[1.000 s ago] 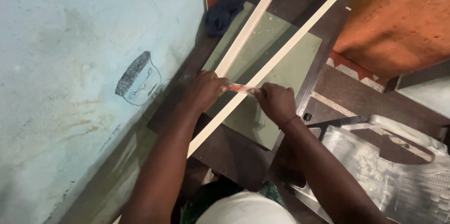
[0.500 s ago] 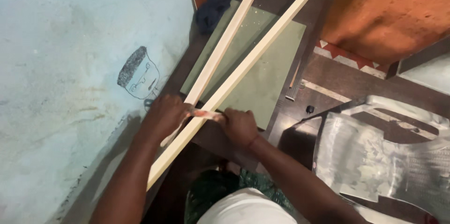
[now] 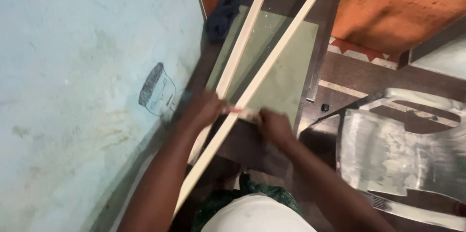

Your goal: The person sands two long, light-colored wooden planks using a sanding block. They work on a dark table, holding the planks with one hand and moving the sanding block back and forth along the length of the wood with the other hand.

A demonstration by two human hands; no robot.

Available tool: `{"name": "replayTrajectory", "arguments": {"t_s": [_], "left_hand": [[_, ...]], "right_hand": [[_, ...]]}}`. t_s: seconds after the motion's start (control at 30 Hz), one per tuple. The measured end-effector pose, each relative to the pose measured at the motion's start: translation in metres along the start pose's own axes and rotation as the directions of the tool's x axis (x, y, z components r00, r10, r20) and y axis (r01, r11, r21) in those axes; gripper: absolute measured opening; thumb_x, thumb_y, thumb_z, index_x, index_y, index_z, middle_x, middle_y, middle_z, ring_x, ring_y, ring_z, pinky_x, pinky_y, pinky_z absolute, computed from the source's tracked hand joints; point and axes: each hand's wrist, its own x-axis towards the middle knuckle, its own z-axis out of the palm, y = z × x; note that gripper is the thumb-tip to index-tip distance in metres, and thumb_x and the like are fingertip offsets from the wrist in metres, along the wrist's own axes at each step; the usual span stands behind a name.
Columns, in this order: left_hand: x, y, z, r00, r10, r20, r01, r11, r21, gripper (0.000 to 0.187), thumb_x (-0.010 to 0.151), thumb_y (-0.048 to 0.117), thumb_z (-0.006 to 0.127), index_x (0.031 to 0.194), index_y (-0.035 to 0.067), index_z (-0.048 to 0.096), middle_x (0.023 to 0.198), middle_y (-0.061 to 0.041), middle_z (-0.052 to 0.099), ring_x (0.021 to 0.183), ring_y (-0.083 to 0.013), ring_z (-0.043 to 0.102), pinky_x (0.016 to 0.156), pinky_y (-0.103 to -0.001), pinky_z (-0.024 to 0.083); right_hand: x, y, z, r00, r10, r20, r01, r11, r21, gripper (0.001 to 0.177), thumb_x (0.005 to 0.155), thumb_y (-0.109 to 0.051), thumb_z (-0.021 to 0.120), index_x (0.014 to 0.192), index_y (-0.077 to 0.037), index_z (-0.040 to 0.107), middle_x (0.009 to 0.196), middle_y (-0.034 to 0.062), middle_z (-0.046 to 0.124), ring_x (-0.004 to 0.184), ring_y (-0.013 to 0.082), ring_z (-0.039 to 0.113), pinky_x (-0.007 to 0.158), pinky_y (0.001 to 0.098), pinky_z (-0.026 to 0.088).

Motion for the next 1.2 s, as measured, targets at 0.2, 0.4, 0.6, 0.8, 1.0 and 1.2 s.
{"name": "replayTrajectory", "arguments": {"t_s": [0.2,0.4,0.6,0.8,1.0,1.2], "left_hand": [[-0.070,0.002,-0.024,0.965,-0.049,0.256,0.078,0.992,-0.104,0.020,0.096,0.026,0.062,0.102,0.027,0.081,0.100,-0.008,0.072,0.098,-0.0277,0.067,0.087,-0.048,0.053],[0.006,-0.015,0.015,0.981,0.105,-0.162,-0.112,0.993,-0.034,0.015,0.093,0.020,0.065,0.099,0.024,0.078,0.097,-0.007,0.067,0.108,-0.0297,0.062,0.096,-0.047,0.048],[0.022,-0.009,0.006,0.991,0.073,-0.113,-0.075,0.997,-0.016,0.014,0.090,0.026,0.068,0.096,0.023,0.080,0.100,-0.007,0.069,0.108,-0.0311,0.063,0.089,-0.047,0.051],[-0.072,-0.012,-0.022,0.956,0.110,0.272,-0.090,0.992,-0.086,0.024,0.090,0.032,0.067,0.108,0.025,0.080,0.098,-0.008,0.073,0.100,-0.0316,0.067,0.085,-0.048,0.054],[-0.039,-0.026,0.013,0.994,0.112,-0.004,-0.112,0.993,-0.041,0.017,0.104,0.030,0.063,0.108,0.021,0.077,0.096,-0.009,0.070,0.100,-0.0305,0.066,0.090,-0.050,0.052],[0.029,-0.024,0.028,0.923,0.145,-0.356,-0.203,0.970,-0.131,0.020,0.091,0.024,0.068,0.107,0.019,0.079,0.097,-0.009,0.069,0.105,-0.0319,0.063,0.095,-0.051,0.048]], "right_hand": [[-0.065,-0.044,0.020,0.996,-0.010,0.089,0.002,0.996,0.090,0.035,0.095,-0.045,0.062,0.099,-0.013,0.074,0.088,0.0177,0.073,0.082,0.0417,0.070,0.076,0.0521,0.055],[0.009,-0.014,-0.012,0.995,0.037,-0.091,-0.053,0.981,-0.186,0.035,0.097,-0.044,0.062,0.088,-0.011,0.071,0.084,0.0136,0.073,0.075,0.0360,0.072,0.075,0.0504,0.054],[0.008,-0.007,-0.002,0.981,0.183,-0.064,-0.185,0.982,-0.027,0.039,0.098,-0.048,0.062,0.095,-0.009,0.069,0.088,0.0164,0.073,0.079,0.0383,0.070,0.076,0.0501,0.054],[-0.083,-0.038,0.059,0.989,0.008,0.149,-0.044,0.970,0.239,0.036,0.099,-0.042,0.061,0.111,-0.009,0.071,0.100,0.0224,0.072,0.093,0.0417,0.070,0.081,0.0486,0.054],[-0.033,-0.020,0.018,0.996,-0.050,-0.071,0.052,0.999,0.017,0.026,0.094,-0.034,0.065,0.090,-0.009,0.071,0.087,0.0166,0.073,0.081,0.0385,0.069,0.077,0.0507,0.052],[0.016,-0.032,-0.021,0.974,0.072,-0.216,-0.119,0.969,-0.217,0.040,0.096,-0.047,0.066,0.085,-0.010,0.072,0.078,0.0106,0.073,0.072,0.0359,0.068,0.072,0.0506,0.048]]}}
